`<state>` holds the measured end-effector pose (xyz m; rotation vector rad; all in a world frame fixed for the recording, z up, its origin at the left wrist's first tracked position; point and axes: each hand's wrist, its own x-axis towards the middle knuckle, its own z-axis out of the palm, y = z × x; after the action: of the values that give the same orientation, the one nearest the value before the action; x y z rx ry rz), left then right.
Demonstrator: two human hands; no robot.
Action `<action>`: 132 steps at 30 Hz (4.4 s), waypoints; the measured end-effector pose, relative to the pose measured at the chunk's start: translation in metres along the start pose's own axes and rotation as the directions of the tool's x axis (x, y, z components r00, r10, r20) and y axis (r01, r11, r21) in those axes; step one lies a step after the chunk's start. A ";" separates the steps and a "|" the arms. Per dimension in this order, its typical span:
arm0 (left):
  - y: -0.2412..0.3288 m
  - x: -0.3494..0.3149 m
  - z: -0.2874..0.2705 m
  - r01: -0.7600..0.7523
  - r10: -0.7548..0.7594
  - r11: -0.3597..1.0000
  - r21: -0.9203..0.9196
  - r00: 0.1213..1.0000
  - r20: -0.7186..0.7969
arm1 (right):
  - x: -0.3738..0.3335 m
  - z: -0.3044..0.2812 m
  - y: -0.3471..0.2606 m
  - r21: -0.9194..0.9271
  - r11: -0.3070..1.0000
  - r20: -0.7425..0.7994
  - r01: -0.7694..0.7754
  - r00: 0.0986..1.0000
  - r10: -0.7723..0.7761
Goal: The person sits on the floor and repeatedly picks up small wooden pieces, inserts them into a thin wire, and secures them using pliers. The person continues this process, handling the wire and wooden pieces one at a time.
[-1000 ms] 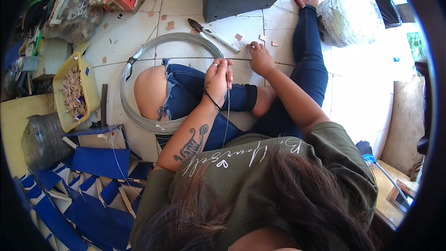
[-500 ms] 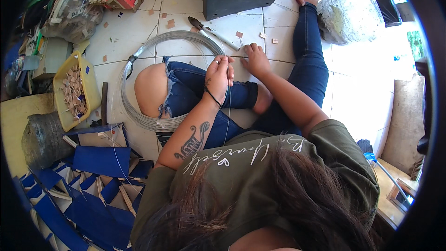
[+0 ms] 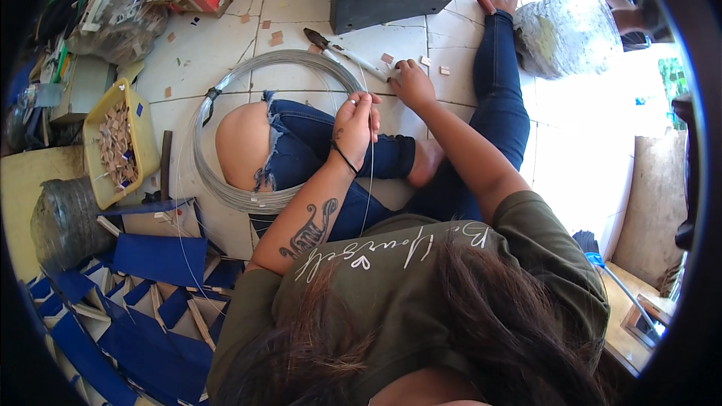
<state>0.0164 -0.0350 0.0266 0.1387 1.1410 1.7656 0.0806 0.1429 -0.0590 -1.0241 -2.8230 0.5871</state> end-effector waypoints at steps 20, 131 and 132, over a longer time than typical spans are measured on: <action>0.002 -0.002 0.001 0.025 -0.025 0.999 -0.026 1.000 -0.017 | -0.019 -0.019 0.018 -0.055 0.987 0.276 -0.151 0.948 0.160; 0.006 -0.012 0.007 0.046 -0.041 0.998 -0.048 0.996 0.084 | 0.030 -0.067 -0.015 0.193 0.940 -0.221 0.283 0.946 -0.239; 0.005 -0.013 0.007 0.024 -0.018 0.998 -0.057 0.995 0.101 | 0.016 -0.054 -0.015 0.189 0.944 -0.170 0.270 0.956 -0.240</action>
<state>0.0230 -0.0407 0.0394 0.1777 1.0147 1.7515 0.0702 0.1603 -0.0047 -0.6230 -2.6370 0.7296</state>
